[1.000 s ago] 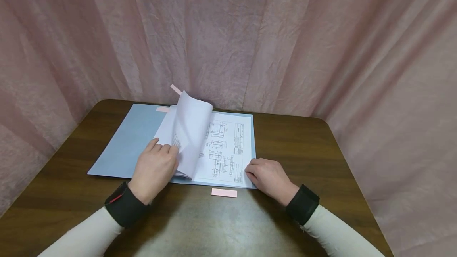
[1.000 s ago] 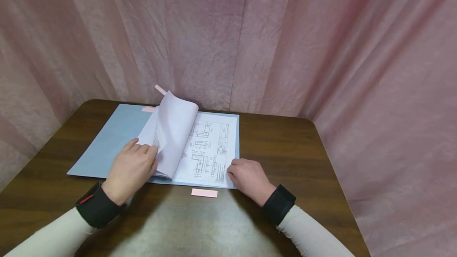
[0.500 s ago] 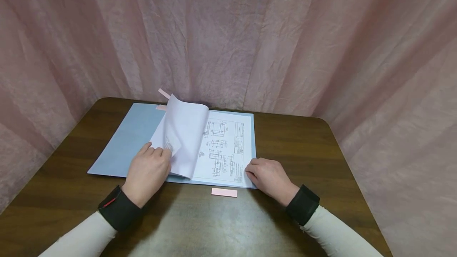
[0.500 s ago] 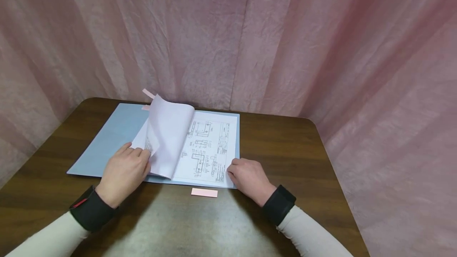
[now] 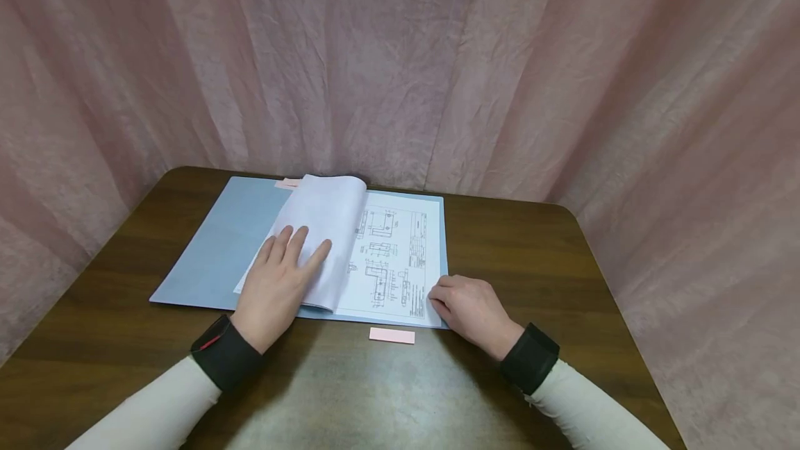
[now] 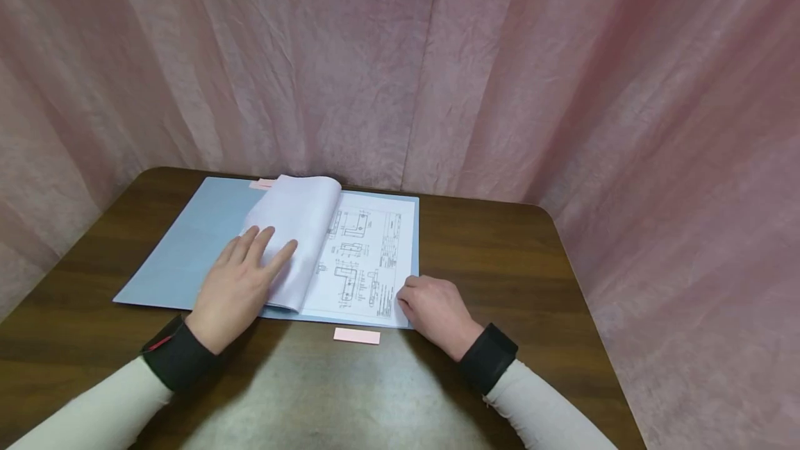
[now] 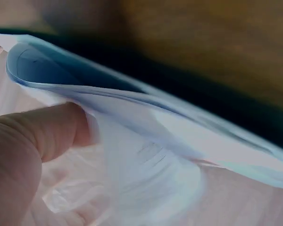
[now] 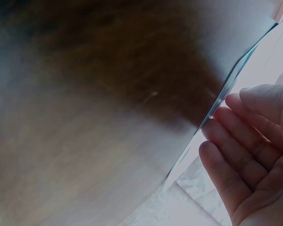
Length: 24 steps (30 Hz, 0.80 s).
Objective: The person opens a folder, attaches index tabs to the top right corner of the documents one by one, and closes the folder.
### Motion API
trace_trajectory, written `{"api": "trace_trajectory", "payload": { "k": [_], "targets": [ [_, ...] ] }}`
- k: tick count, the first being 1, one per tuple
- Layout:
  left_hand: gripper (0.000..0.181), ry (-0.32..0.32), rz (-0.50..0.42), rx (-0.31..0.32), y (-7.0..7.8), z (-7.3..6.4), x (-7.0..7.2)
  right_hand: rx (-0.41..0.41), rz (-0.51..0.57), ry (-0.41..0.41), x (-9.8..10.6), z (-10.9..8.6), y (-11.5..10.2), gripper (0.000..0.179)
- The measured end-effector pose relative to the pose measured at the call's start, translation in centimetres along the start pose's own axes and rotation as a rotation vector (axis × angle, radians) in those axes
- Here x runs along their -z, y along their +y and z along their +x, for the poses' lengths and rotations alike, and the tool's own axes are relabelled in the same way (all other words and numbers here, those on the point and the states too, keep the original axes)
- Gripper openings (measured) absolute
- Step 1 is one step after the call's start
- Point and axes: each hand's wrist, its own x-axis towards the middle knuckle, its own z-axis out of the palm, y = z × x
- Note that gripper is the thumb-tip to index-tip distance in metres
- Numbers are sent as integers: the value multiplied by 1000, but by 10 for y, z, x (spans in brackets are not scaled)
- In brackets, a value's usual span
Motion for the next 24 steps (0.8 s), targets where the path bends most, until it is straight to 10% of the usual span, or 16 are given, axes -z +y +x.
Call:
{"api": "trace_trajectory", "payload": {
  "k": [11,24],
  "targets": [
    [44,-178,19,-201,43,47,-4,-10,12,7,2,-2,1,10],
    [49,-407,22,-103,51,54,-17,-12,10,2,2,-3,-4,13]
  ]
}}
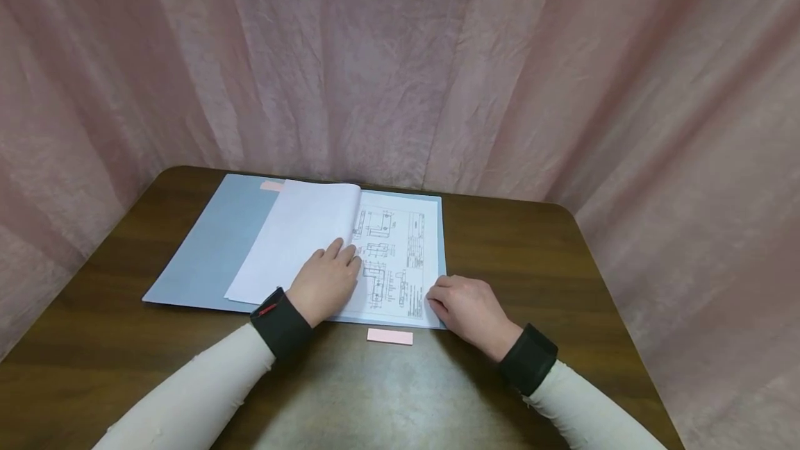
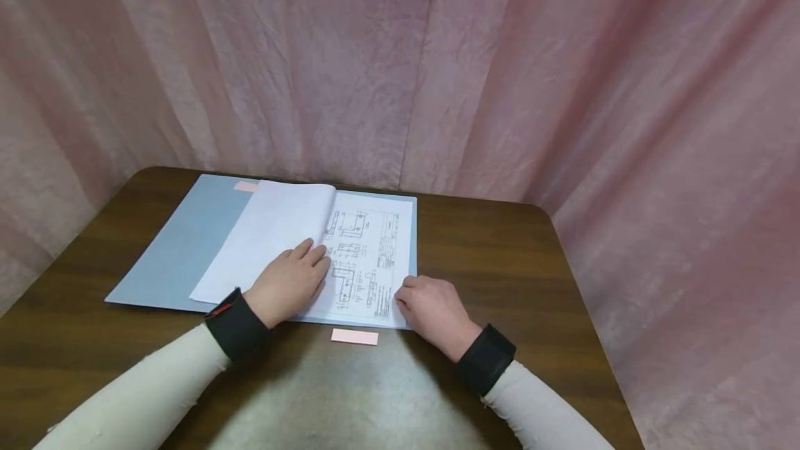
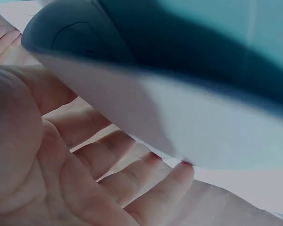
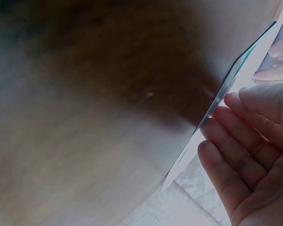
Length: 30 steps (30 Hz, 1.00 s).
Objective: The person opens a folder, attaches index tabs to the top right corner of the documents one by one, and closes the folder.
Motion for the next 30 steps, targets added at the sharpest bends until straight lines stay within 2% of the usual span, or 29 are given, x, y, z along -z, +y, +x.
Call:
{"api": "trace_trajectory", "payload": {
  "k": [7,14,30],
  "targets": [
    [52,4,-39,37,0,-2,-6,4,12,-3,1,0,0,13],
    [51,43,-31,37,1,-2,-9,-2,5,3,1,0,0,13],
    [52,43,-38,47,-1,-3,-13,-13,0,-14,-1,1,1,14]
  ]
}}
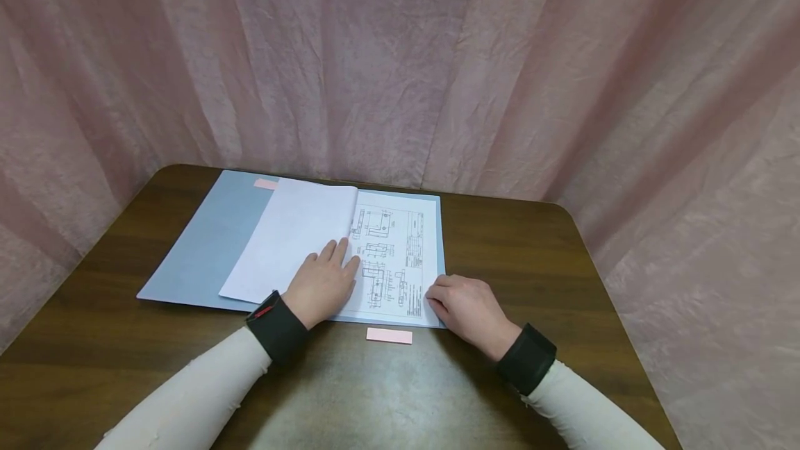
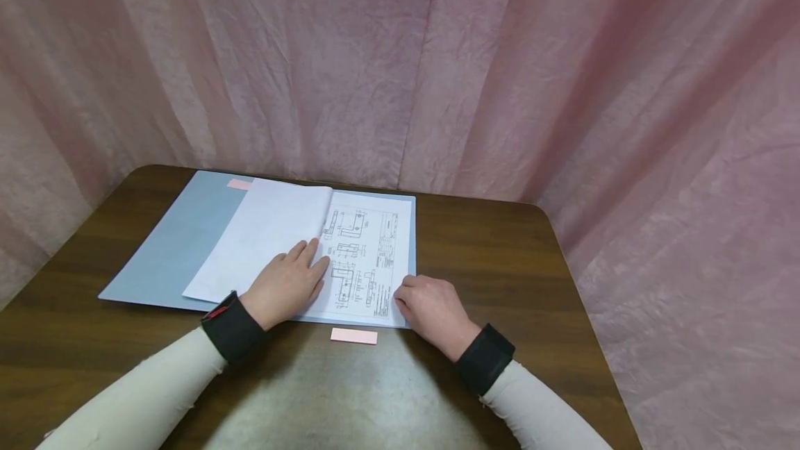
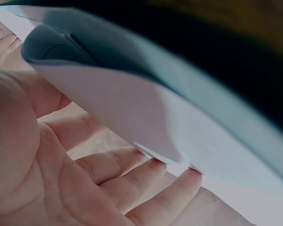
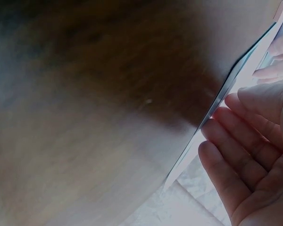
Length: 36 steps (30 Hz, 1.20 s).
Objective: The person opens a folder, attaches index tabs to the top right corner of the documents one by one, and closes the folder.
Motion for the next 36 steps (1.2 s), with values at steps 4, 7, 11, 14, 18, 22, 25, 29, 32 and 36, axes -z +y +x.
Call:
{"api": "trace_trajectory", "payload": {
  "k": [4,7,11,14,18,22,25,29,32,36],
  "targets": [
    [52,-12,-5,7,0,1,1,5,4,1,1,1,0,14],
    [51,-21,-3,10,-1,1,2,8,6,5,1,1,0,14],
    [52,-31,-3,13,0,1,2,9,7,3,1,1,0,14],
    [52,-32,-2,13,0,1,1,7,9,-2,2,2,0,14],
    [50,-27,10,11,1,1,2,1,10,-10,2,2,0,13],
    [49,-27,13,11,3,1,5,-5,12,-15,2,2,0,12],
    [49,-29,11,10,5,1,7,-6,15,-17,3,2,0,13],
    [47,-23,18,7,6,0,9,-10,16,-21,2,0,0,14],
    [49,-5,30,1,7,-1,10,-14,15,-26,2,0,0,15],
    [52,38,35,-22,10,-3,14,-21,14,-34,2,-1,-1,16]
  ]
}}
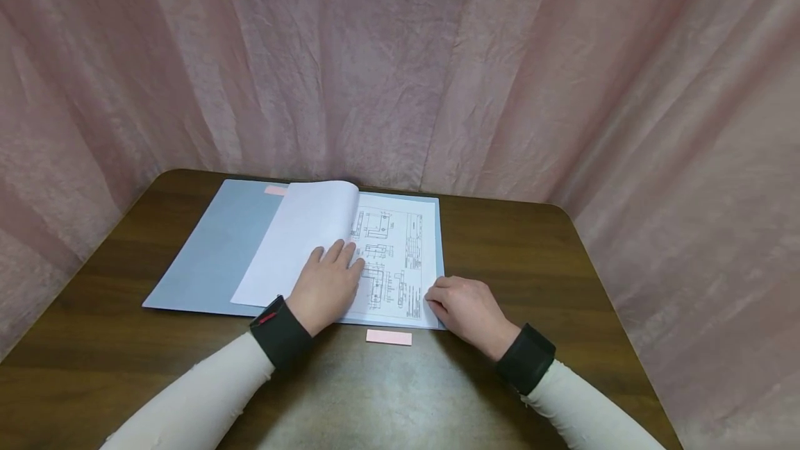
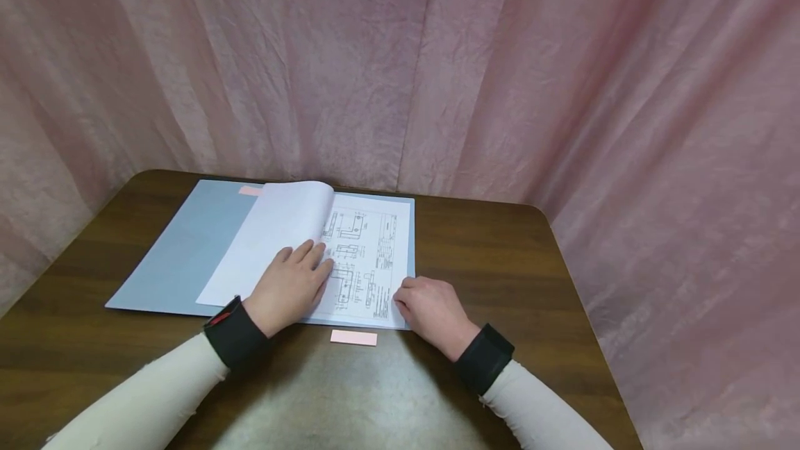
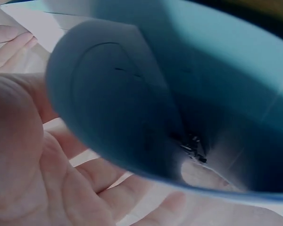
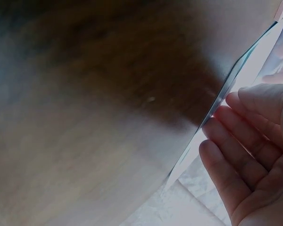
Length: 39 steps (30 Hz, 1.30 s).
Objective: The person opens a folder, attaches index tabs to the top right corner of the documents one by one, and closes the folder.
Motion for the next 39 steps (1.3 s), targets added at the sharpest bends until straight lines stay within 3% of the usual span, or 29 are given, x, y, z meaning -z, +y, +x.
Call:
{"api": "trace_trajectory", "payload": {
  "k": [6,13,20,29,39],
  "targets": [
    [49,90,-19,-67,6,-2,8,0,-1,3,0,0,-1,17],
    [41,155,-147,-133,17,-10,15,4,7,15,1,0,-1,15],
    [40,150,-197,-213,28,-22,20,-2,8,11,1,0,-2,14],
    [34,128,-188,-309,41,-40,17,-12,-1,0,2,1,-2,15],
    [34,75,-175,-334,49,-45,14,-14,4,-1,1,1,-2,17]
  ]
}}
